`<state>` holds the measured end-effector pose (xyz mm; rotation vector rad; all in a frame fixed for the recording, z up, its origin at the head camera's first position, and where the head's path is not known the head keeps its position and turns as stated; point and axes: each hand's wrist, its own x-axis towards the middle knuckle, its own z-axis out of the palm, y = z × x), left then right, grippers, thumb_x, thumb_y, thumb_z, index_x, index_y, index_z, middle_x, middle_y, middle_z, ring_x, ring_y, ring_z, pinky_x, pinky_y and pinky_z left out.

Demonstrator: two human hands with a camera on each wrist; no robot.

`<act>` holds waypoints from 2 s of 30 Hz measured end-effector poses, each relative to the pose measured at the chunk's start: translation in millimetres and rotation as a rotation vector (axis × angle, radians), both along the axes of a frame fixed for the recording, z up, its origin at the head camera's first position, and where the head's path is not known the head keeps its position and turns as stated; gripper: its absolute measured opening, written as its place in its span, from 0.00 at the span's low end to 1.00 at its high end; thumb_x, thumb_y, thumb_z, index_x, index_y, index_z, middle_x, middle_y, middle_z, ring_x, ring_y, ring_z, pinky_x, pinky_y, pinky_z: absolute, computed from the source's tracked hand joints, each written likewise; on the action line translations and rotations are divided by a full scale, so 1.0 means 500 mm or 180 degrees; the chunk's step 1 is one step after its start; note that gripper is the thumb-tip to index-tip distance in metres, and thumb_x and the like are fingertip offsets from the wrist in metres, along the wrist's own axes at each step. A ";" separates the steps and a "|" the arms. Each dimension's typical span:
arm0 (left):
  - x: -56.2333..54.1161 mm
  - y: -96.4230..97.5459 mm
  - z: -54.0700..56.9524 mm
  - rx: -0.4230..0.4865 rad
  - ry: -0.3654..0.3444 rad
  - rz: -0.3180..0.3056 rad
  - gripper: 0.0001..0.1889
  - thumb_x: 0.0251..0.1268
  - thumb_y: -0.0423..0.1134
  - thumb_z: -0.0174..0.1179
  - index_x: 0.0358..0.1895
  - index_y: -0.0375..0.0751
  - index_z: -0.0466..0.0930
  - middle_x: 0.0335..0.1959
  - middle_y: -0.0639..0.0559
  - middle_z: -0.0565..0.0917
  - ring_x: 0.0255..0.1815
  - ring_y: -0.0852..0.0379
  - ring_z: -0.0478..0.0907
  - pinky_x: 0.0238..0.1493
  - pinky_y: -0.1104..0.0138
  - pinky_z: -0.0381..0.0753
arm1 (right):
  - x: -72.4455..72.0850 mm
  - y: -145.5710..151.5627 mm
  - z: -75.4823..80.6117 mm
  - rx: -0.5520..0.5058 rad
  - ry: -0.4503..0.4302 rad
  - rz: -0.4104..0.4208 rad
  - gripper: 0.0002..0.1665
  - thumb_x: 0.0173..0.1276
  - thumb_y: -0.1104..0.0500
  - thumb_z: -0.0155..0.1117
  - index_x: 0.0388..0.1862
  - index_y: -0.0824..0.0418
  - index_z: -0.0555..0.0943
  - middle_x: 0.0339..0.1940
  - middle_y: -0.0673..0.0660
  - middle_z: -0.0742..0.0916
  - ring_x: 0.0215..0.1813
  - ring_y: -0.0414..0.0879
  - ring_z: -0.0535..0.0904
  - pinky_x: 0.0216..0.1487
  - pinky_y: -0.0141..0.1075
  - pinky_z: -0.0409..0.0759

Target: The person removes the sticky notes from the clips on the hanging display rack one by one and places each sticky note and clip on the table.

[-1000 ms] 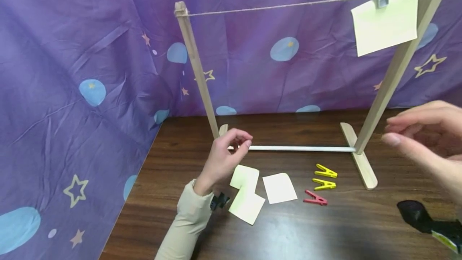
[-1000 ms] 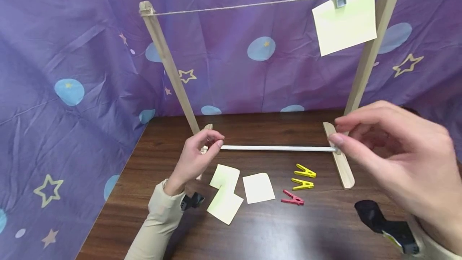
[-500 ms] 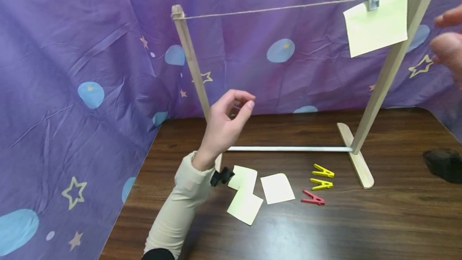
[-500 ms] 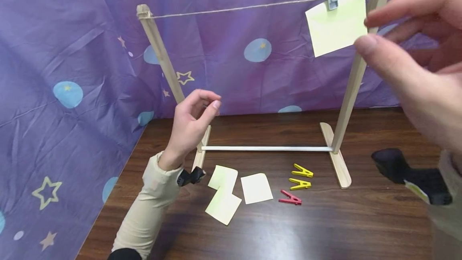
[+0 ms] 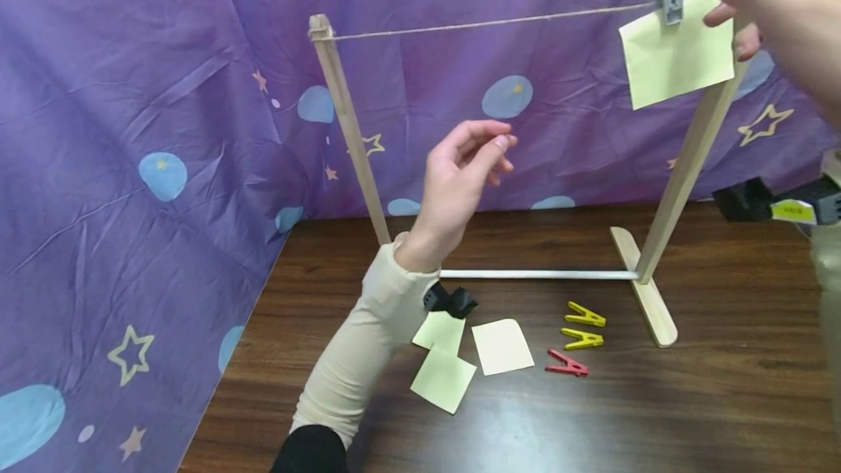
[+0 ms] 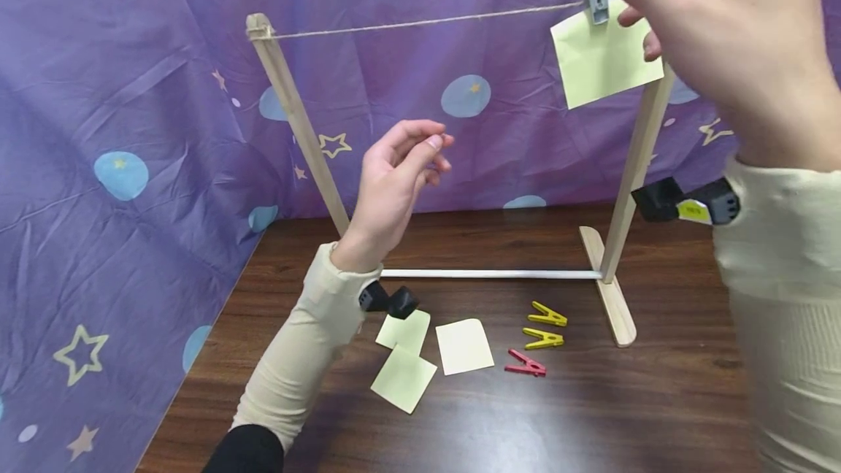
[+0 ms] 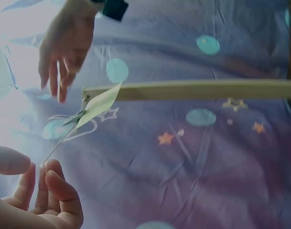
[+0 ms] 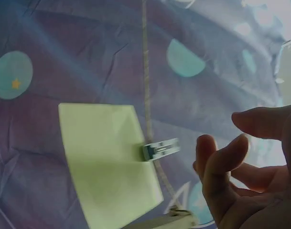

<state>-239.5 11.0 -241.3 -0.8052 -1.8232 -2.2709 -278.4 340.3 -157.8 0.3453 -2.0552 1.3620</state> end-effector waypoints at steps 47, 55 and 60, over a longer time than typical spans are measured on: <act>-0.043 0.163 0.033 0.0684 -0.1269 -0.0598 0.14 0.69 0.30 0.55 0.52 0.23 0.76 0.19 0.53 0.78 0.20 0.64 0.77 0.24 0.76 0.71 | 0.065 -0.191 0.056 0.0631 -0.0595 0.0417 0.29 0.72 0.53 0.57 0.67 0.64 0.68 0.30 0.42 0.86 0.20 0.39 0.85 0.20 0.28 0.78; -0.048 0.163 0.030 0.0684 -0.1232 -0.0586 0.11 0.68 0.30 0.56 0.45 0.23 0.77 0.16 0.53 0.78 0.20 0.63 0.77 0.24 0.76 0.71 | 0.058 -0.188 0.053 0.0451 -0.0660 0.0204 0.22 0.63 0.51 0.68 0.50 0.62 0.77 0.35 0.48 0.86 0.20 0.43 0.84 0.18 0.30 0.76; -0.050 0.163 0.029 0.0687 -0.1223 -0.0589 0.11 0.68 0.30 0.56 0.46 0.21 0.76 0.16 0.53 0.78 0.20 0.63 0.77 0.24 0.76 0.71 | 0.060 -0.192 0.058 0.0163 -0.0774 0.0153 0.21 0.54 0.54 0.77 0.42 0.62 0.80 0.27 0.50 0.87 0.19 0.43 0.82 0.17 0.30 0.76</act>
